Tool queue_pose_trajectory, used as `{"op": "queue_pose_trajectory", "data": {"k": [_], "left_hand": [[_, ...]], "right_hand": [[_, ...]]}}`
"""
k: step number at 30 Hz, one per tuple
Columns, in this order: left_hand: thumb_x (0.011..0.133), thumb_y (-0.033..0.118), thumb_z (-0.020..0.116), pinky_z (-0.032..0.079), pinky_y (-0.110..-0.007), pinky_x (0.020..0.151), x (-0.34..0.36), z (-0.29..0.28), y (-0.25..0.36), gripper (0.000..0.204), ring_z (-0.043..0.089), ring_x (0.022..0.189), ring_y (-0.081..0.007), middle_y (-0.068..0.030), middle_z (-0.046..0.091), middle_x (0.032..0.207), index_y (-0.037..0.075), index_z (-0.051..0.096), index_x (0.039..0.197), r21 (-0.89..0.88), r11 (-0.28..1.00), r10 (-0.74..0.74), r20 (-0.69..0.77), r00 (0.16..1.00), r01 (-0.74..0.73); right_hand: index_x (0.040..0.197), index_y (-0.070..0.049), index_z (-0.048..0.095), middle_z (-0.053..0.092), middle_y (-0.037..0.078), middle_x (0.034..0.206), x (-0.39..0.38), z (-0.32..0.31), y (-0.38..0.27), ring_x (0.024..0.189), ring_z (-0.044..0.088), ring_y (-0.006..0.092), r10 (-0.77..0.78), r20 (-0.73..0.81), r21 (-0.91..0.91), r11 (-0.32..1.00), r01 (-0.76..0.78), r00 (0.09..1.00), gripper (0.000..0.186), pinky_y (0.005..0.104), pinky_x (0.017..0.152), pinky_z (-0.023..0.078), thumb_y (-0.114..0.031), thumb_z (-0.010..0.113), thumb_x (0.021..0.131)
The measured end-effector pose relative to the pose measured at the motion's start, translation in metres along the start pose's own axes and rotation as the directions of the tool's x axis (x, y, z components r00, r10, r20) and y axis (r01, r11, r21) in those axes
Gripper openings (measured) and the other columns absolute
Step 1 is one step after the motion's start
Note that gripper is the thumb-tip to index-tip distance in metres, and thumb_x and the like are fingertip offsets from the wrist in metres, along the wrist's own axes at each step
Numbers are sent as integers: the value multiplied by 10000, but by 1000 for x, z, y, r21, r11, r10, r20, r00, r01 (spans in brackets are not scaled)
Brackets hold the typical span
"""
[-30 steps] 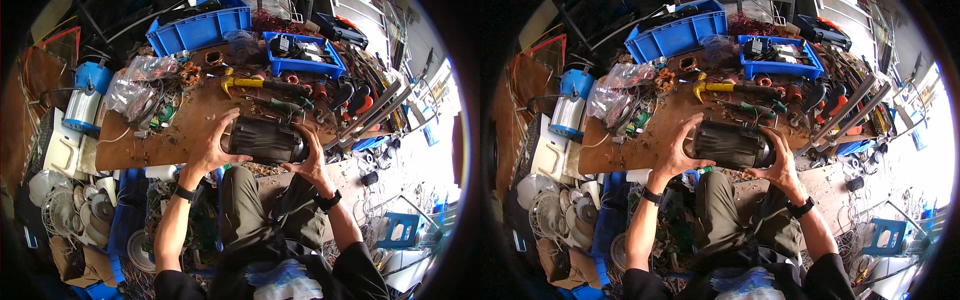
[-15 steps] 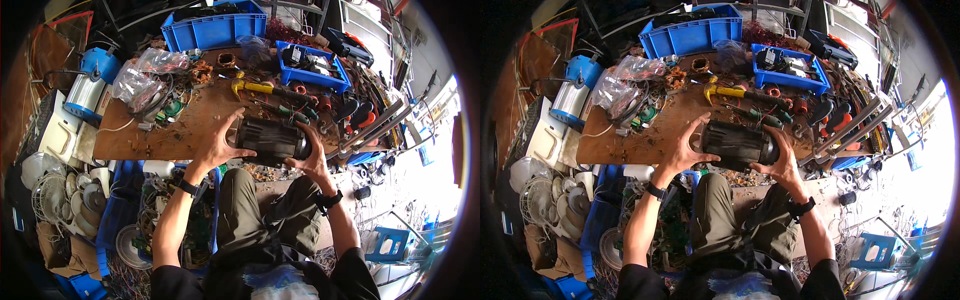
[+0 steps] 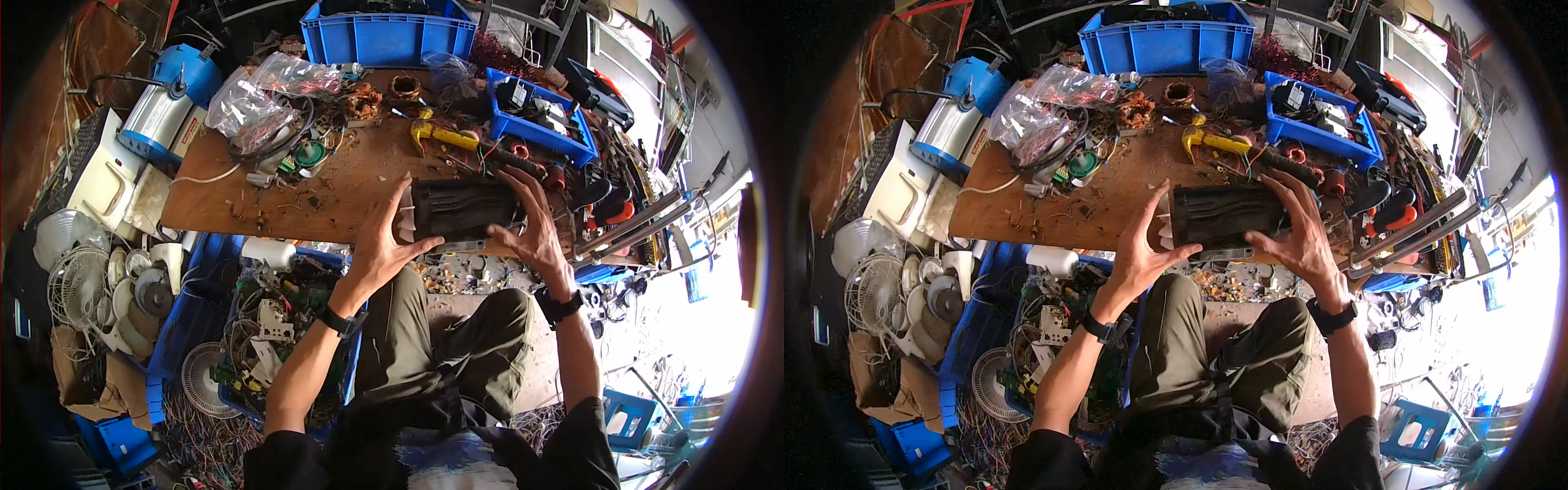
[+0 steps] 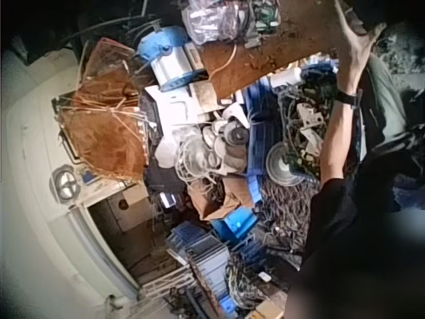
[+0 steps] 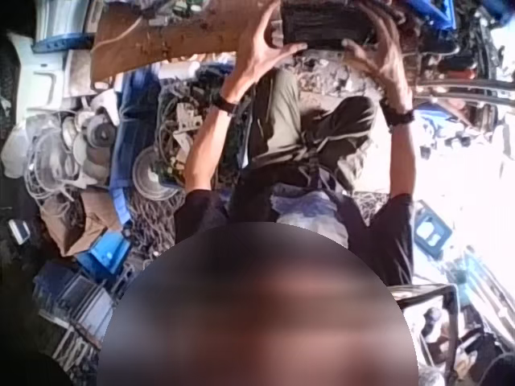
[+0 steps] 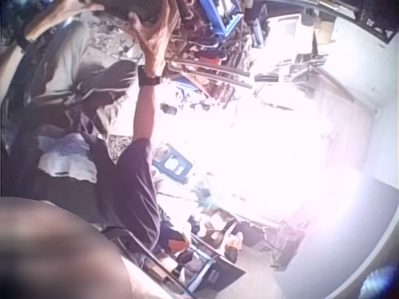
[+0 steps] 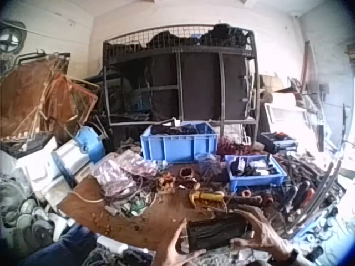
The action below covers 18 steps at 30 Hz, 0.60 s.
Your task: Dismantling an electric motor on a workbench using hand tools.
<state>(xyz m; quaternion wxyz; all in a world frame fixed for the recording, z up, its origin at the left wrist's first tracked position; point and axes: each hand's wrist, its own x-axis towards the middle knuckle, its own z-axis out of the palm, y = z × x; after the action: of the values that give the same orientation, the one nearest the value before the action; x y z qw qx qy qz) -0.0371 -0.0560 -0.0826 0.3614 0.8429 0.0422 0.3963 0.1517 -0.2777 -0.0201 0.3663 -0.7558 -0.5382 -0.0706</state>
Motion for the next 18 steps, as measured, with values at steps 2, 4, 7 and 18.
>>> {"op": "queue_pose_trajectory", "data": {"k": [2, 4, 7, 18], "left_hand": [[802, 314, 950, 504, -479, 1118, -4, -6, 3, 1010, 545, 1430, -368, -199, 552, 1553, 102, 405, 1626, -208, 963, -154, 93, 984, 171], [819, 276, 937, 492, -464, 1133, -4, -13, -2, 957, 560, 1417, -349, -200, 563, 1544, 92, 431, 1611, -118, 991, -60, 74, 995, 68], [833, 202, 919, 497, -445, 1130, 4, -26, -4, 876, 574, 1409, -330, -198, 591, 1521, 84, 479, 1581, -150, 973, -144, 207, 968, 177], [803, 153, 922, 508, -456, 1130, 6, -27, -31, 823, 599, 1383, -343, -179, 614, 1504, 92, 550, 1535, -172, 984, -13, 176, 984, 44]], "right_hand": [[1502, -95, 553, 526, 165, 1524, 13, 4, -15, 1421, 494, 389, -12, -5, -151, 988, 11, 1000, 808, 491, 1183, 416, -414, 869, 831], [1417, -71, 613, 612, 177, 1407, 29, 16, -28, 1322, 562, 393, -63, -45, -168, 984, 55, 997, 610, 484, 1133, 449, -343, 805, 906], [1112, -11, 714, 704, 162, 1115, 42, 36, -27, 1043, 653, 377, -151, -67, -279, 952, 127, 986, 267, 459, 941, 519, -228, 716, 958], [1017, -16, 705, 687, 148, 953, 41, 47, -24, 931, 659, 371, -124, -132, -283, 955, 83, 983, 155, 457, 851, 526, -150, 667, 949]]}}
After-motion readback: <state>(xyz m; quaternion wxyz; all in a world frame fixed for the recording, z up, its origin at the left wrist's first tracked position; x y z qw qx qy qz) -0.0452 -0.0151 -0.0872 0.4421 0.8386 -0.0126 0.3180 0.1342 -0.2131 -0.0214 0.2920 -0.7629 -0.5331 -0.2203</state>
